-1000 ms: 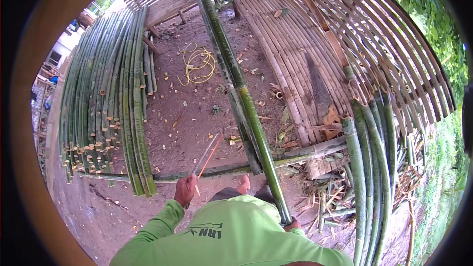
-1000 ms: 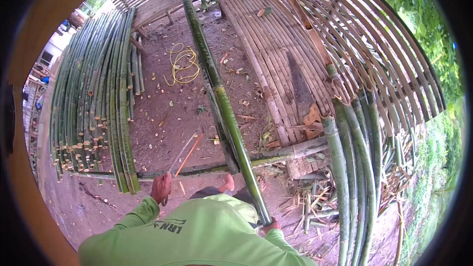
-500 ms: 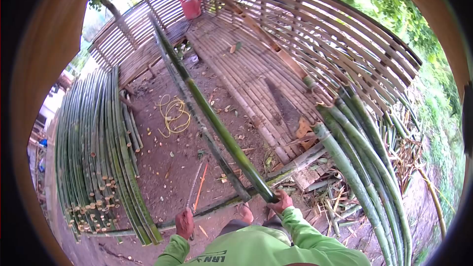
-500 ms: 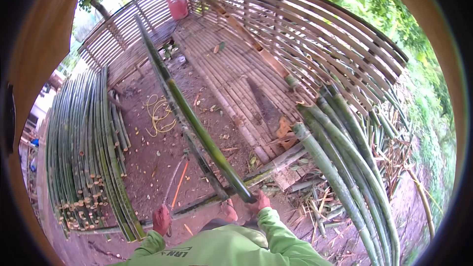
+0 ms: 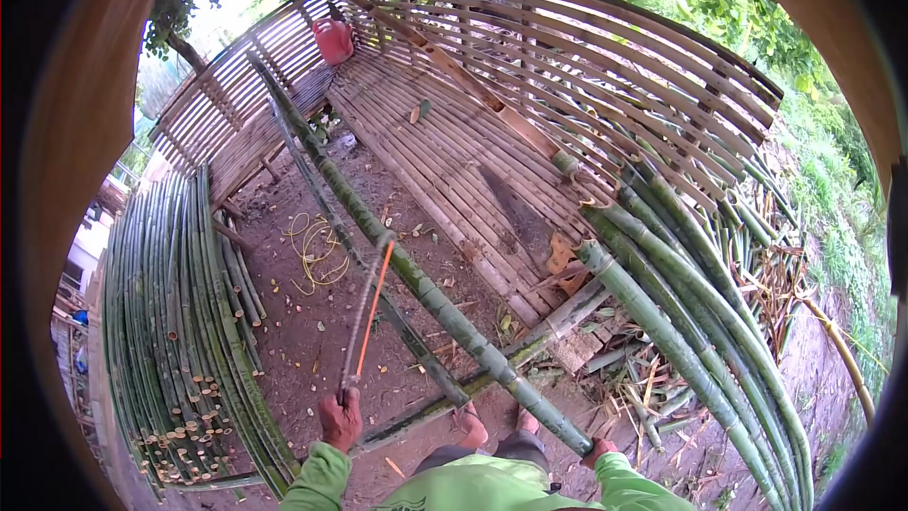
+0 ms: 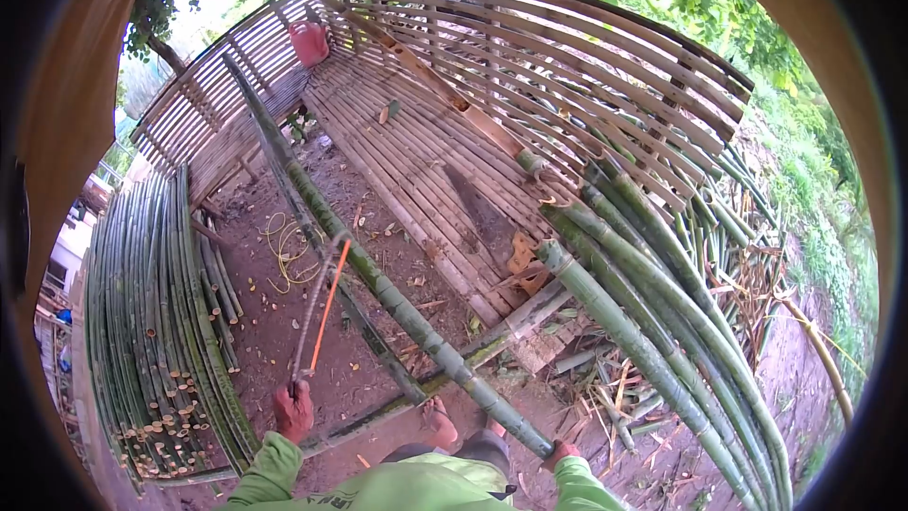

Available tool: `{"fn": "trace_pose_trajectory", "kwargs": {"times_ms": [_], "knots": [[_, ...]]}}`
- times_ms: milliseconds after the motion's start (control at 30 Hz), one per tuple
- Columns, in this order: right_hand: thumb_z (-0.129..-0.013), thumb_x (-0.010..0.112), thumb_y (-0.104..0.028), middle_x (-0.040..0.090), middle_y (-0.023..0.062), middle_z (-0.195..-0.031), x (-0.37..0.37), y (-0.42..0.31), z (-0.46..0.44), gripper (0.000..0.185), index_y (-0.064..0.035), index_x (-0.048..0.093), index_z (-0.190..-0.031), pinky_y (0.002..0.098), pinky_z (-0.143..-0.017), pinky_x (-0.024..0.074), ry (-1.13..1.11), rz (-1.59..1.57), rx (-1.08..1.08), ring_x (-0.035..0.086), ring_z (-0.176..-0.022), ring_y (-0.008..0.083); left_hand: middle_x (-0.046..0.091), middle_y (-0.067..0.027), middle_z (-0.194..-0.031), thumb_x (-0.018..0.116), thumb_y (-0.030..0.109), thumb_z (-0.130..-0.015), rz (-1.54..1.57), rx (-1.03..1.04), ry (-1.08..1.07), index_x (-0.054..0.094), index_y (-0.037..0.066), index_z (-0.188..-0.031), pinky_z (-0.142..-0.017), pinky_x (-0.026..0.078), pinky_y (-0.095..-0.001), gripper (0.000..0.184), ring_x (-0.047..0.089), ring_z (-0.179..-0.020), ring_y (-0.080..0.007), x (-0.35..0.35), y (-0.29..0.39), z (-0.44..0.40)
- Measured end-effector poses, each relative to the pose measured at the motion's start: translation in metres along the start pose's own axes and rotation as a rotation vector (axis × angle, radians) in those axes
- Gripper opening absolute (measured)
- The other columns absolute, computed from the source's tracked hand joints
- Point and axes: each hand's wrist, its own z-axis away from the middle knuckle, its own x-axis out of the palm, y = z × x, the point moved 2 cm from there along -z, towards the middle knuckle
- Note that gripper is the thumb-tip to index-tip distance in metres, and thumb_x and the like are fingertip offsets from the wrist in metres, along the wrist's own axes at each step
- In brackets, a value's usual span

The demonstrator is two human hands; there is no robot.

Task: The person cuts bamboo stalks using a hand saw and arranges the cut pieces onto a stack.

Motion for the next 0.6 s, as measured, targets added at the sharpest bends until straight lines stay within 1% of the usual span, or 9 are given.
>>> {"fn": "trace_pose_trajectory", "kwargs": {"times_ms": [33, 133, 200, 267, 300, 333, 433, 467, 600], "knots": [[-0.057, 0.079, -0.036, 0.068, 0.0160, -0.096, -0.007, -0.005, 0.007, 0.053, -0.0107, 0.065, -0.101, 0.0424, -0.085, 0.0515, 0.014, -0.010, -0.003, 0.064, -0.095, 0.0341, 0.052, -0.0167, -0.056, 0.060, 0.034, -0.090, 0.044, 0.069, -0.001, 0.058, 0.001, -0.074, -0.048, 0.038, -0.0404, 0.036, 0.053, -0.049, -0.0334, 0.001, 0.020, -0.009], [-0.060, 0.075, -0.031, 0.068, 0.0168, -0.095, -0.025, -0.034, 0.020, 0.044, -0.0099, 0.066, -0.098, 0.0427, -0.085, 0.0515, 0.043, -0.045, -0.032, 0.065, -0.094, 0.0341, 0.054, -0.0170, -0.058, 0.059, 0.033, -0.090, 0.115, 0.108, -0.055, 0.059, 0.002, -0.073, -0.049, 0.039, -0.0406, 0.035, 0.056, -0.052, -0.0333, 0.022, 0.028, -0.025], [-0.061, 0.073, -0.029, 0.068, 0.0174, -0.094, -0.034, -0.054, 0.018, 0.041, -0.0095, 0.067, -0.096, 0.0427, -0.085, 0.0516, 0.035, -0.059, -0.074, 0.065, -0.093, 0.0342, 0.058, -0.0212, -0.063, 0.058, 0.035, -0.090, 0.025, 0.085, -0.084, 0.060, 0.001, -0.073, -0.052, 0.042, -0.0452, 0.038, 0.059, -0.059, -0.0399, 0.036, 0.020, -0.037], [-0.062, 0.074, -0.031, 0.068, 0.0178, -0.094, -0.056, -0.093, 0.029, 0.044, -0.0088, 0.066, -0.099, 0.0437, -0.084, 0.0521, 0.039, 0.003, -0.069, 0.065, -0.092, 0.0353, 0.058, -0.0233, -0.064, 0.058, 0.036, -0.090, -0.154, 0.086, -0.096, 0.060, 0.000, -0.073, -0.054, 0.043, -0.0480, 0.040, 0.059, -0.063, -0.0435, 0.046, 0.007, -0.047], [-0.061, 0.075, -0.033, 0.068, 0.0172, -0.096, -0.058, -0.108, 0.032, 0.048, -0.0097, 0.065, -0.102, 0.0439, -0.084, 0.0518, 0.073, -0.040, -0.063, 0.065, -0.093, 0.0352, 0.058, -0.0256, -0.066, 0.057, 0.038, -0.090, -0.160, -0.017, -0.118, 0.059, -0.001, -0.071, -0.056, 0.043, -0.0513, 0.044, 0.059, -0.067, -0.0467, 0.046, 0.009, -0.054], [-0.060, 0.077, -0.034, 0.067, 0.0165, -0.098, -0.058, -0.113, 0.034, 0.053, -0.0105, 0.063, -0.105, 0.0441, -0.084, 0.0515, 0.104, -0.080, -0.057, 0.064, -0.094, 0.0351, 0.058, -0.0257, -0.066, 0.057, 0.038, -0.090, -0.168, 0.013, -0.074, 0.059, -0.002, -0.071, -0.056, 0.043, -0.0513, 0.044, 0.059, -0.068, -0.0467, 0.046, 0.005, -0.060], [-0.056, 0.081, -0.038, 0.066, 0.0147, -0.102, -0.031, -0.089, 0.040, 0.064, -0.0133, 0.059, -0.111, 0.0437, -0.086, 0.0507, 0.453, -0.143, -0.236, 0.064, -0.097, 0.0341, 0.058, -0.0258, -0.066, 0.057, 0.036, -0.091, -0.176, 0.062, 0.011, 0.059, -0.002, -0.071, -0.056, 0.043, -0.0502, 0.044, 0.059, -0.067, -0.0458, 0.052, -0.024, -0.089], [-0.054, 0.084, -0.040, 0.065, 0.0133, -0.104, -0.021, -0.066, 0.044, 0.071, -0.0150, 0.057, -0.114, 0.0440, -0.087, 0.0500, 0.398, -0.095, -0.192, 0.063, -0.099, 0.0332, 0.058, -0.0256, -0.065, 0.057, 0.035, -0.091, -0.168, 0.047, 0.002, 0.059, -0.003, -0.071, -0.055, 0.042, -0.0493, 0.044, 0.059, -0.065, -0.0451, 0.052, -0.033, -0.095], [-0.053, 0.084, -0.042, 0.068, 0.0142, -0.100, -0.009, 0.022, 0.052, 0.068, -0.0120, 0.063, -0.109, 0.0433, -0.086, 0.0513, -0.003, -0.108, 0.023, 0.065, -0.097, 0.0340, 0.057, -0.0238, -0.063, 0.056, 0.032, -0.092, -0.048, -0.056, -0.041, 0.060, -0.004, -0.071, -0.054, 0.041, -0.0448, 0.041, 0.059, -0.059, -0.0396, 0.049, -0.015, -0.104]]}}
